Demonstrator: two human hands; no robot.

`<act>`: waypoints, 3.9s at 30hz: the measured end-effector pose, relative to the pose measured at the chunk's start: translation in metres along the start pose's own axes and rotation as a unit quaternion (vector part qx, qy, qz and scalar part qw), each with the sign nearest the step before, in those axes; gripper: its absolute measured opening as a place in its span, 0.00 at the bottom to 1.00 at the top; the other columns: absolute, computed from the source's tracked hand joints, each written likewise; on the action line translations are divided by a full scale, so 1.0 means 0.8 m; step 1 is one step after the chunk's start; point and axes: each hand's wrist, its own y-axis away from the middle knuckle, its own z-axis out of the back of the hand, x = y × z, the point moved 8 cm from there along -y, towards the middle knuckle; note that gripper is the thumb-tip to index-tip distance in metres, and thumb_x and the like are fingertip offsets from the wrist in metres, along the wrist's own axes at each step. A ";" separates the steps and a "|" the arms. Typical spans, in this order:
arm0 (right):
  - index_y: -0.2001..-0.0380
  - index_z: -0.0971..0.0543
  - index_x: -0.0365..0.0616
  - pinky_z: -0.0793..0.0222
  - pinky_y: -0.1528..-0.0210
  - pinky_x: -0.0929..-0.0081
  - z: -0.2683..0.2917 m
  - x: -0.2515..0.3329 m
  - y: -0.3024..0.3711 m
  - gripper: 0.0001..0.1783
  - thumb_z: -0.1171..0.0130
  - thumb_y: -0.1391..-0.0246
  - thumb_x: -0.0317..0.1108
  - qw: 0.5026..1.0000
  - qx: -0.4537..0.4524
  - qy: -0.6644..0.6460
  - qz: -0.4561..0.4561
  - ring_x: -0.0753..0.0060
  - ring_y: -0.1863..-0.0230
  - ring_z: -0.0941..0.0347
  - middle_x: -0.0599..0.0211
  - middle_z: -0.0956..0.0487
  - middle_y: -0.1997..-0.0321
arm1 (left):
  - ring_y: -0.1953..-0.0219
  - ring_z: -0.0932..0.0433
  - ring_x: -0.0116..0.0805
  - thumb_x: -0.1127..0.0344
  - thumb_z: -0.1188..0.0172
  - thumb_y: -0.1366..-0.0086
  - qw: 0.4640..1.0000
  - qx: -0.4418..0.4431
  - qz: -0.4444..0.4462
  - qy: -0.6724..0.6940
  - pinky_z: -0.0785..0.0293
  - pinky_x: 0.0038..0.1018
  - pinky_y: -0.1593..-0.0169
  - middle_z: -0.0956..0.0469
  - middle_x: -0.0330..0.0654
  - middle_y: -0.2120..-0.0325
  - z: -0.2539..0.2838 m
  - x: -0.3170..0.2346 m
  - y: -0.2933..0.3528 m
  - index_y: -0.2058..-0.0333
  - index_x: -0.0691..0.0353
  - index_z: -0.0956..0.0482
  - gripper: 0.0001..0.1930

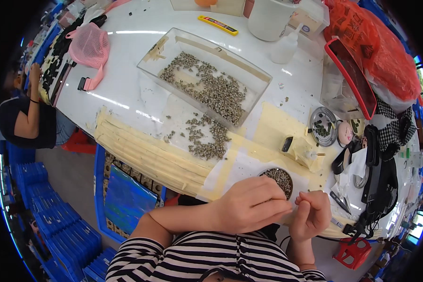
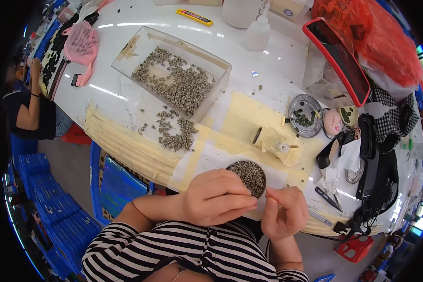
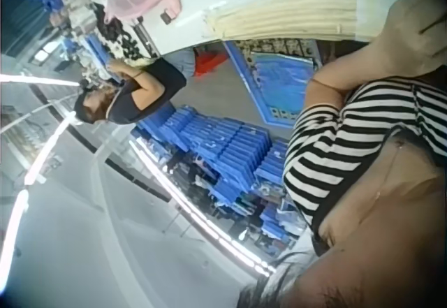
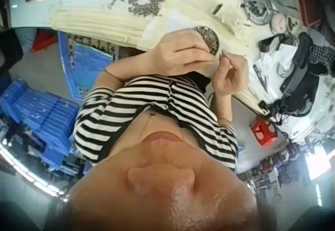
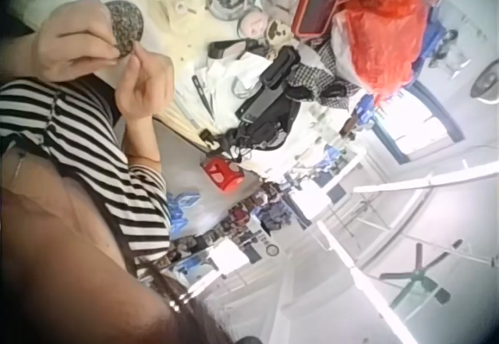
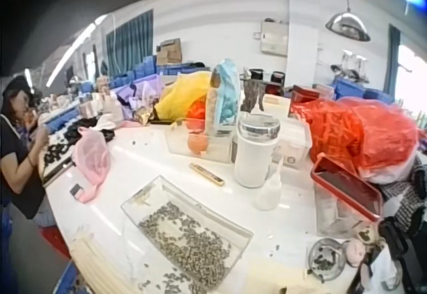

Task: Assembling small mechanical parts at a factory workbench.

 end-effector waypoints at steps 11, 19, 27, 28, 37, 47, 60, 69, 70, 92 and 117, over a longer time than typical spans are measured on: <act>0.68 0.18 0.38 0.36 0.77 0.76 -0.008 0.022 0.000 0.08 0.37 0.56 0.21 0.991 0.008 0.053 0.121 0.67 0.81 0.31 0.65 0.25 0.79 | 0.69 0.24 0.38 0.81 0.29 0.54 0.948 -0.083 0.040 -0.303 0.28 0.29 0.66 0.21 0.41 0.70 0.145 0.003 -0.061 0.67 0.63 0.17 0.13; 0.67 0.17 0.39 0.37 0.79 0.76 -0.014 0.034 -0.006 0.11 0.34 0.59 0.21 0.986 0.037 -0.003 0.161 0.70 0.81 0.30 0.67 0.24 0.78 | 0.68 0.21 0.29 0.74 0.34 0.44 0.930 0.165 0.216 -0.246 0.25 0.26 0.62 0.19 0.42 0.70 0.162 0.105 -0.125 0.64 0.68 0.17 0.09; 0.68 0.17 0.40 0.36 0.78 0.76 -0.017 0.044 -0.006 0.10 0.33 0.58 0.22 0.979 0.057 -0.010 0.193 0.69 0.80 0.29 0.67 0.23 0.79 | 0.73 0.21 0.30 0.73 0.33 0.46 0.840 0.305 0.275 -0.355 0.25 0.26 0.66 0.19 0.45 0.78 0.126 0.150 -0.147 0.65 0.69 0.16 0.09; 0.68 0.18 0.39 0.36 0.77 0.76 -0.018 0.044 -0.005 0.09 0.34 0.57 0.22 0.980 0.064 -0.010 0.190 0.69 0.80 0.29 0.66 0.23 0.79 | 0.72 0.21 0.34 0.72 0.33 0.46 0.845 0.299 0.268 -0.353 0.25 0.29 0.66 0.19 0.46 0.77 0.126 0.151 -0.146 0.67 0.68 0.15 0.08; 0.66 0.16 0.42 0.36 0.79 0.78 -0.022 0.050 -0.004 0.13 0.30 0.60 0.24 0.976 0.081 -0.026 0.198 0.72 0.80 0.29 0.72 0.23 0.77 | 0.71 0.20 0.26 0.75 0.35 0.43 0.889 0.221 0.257 -0.308 0.25 0.21 0.65 0.18 0.42 0.75 0.142 0.125 -0.145 0.68 0.70 0.17 0.05; 0.64 0.17 0.41 0.31 0.76 0.76 -0.001 0.051 -0.018 0.14 0.31 0.59 0.20 0.988 0.015 -0.023 0.149 0.69 0.76 0.26 0.65 0.21 0.72 | 0.69 0.21 0.23 0.77 0.32 0.42 0.969 -0.026 0.235 0.078 0.25 0.17 0.64 0.18 0.42 0.71 0.078 0.000 -0.074 0.65 0.72 0.17 0.07; 0.64 0.16 0.38 0.27 0.72 0.77 -0.005 0.050 -0.035 0.14 0.32 0.58 0.17 0.987 -0.032 -0.056 0.149 0.69 0.72 0.23 0.63 0.21 0.70 | 0.75 0.22 0.21 0.72 0.34 0.37 0.874 0.035 0.372 0.311 0.24 0.16 0.70 0.18 0.40 0.75 -0.004 0.047 -0.014 0.67 0.70 0.19 0.06; 0.66 0.16 0.41 0.29 0.73 0.79 -0.001 0.048 -0.030 0.14 0.31 0.60 0.17 0.984 -0.061 -0.059 0.156 0.72 0.74 0.24 0.65 0.22 0.72 | 0.73 0.19 0.26 0.73 0.33 0.40 0.875 -0.023 0.363 0.320 0.21 0.18 0.69 0.17 0.45 0.71 -0.011 0.045 -0.004 0.66 0.71 0.18 0.07; 0.66 0.16 0.41 0.29 0.73 0.79 0.000 0.048 -0.029 0.14 0.31 0.60 0.17 0.983 -0.069 -0.062 0.156 0.72 0.75 0.24 0.65 0.22 0.72 | 0.72 0.19 0.26 0.73 0.33 0.40 0.873 -0.033 0.358 0.329 0.21 0.19 0.68 0.17 0.46 0.71 -0.012 0.042 -0.001 0.65 0.71 0.18 0.07; 0.62 0.17 0.37 0.25 0.69 0.79 -0.010 0.044 -0.026 0.11 0.34 0.51 0.19 0.986 0.004 -0.106 0.128 0.70 0.70 0.22 0.61 0.19 0.68 | 0.69 0.18 0.27 0.75 0.37 0.36 0.846 0.008 0.384 0.371 0.20 0.21 0.62 0.17 0.45 0.70 -0.014 0.040 0.022 0.60 0.73 0.19 0.08; 0.58 0.16 0.37 0.24 0.67 0.77 -0.014 0.047 -0.020 0.17 0.32 0.55 0.19 0.985 -0.030 -0.047 0.161 0.66 0.68 0.20 0.58 0.17 0.65 | 0.71 0.19 0.35 0.79 0.30 0.47 0.988 -0.058 0.042 -0.140 0.24 0.24 0.66 0.17 0.47 0.72 0.017 -0.029 -0.013 0.65 0.70 0.17 0.10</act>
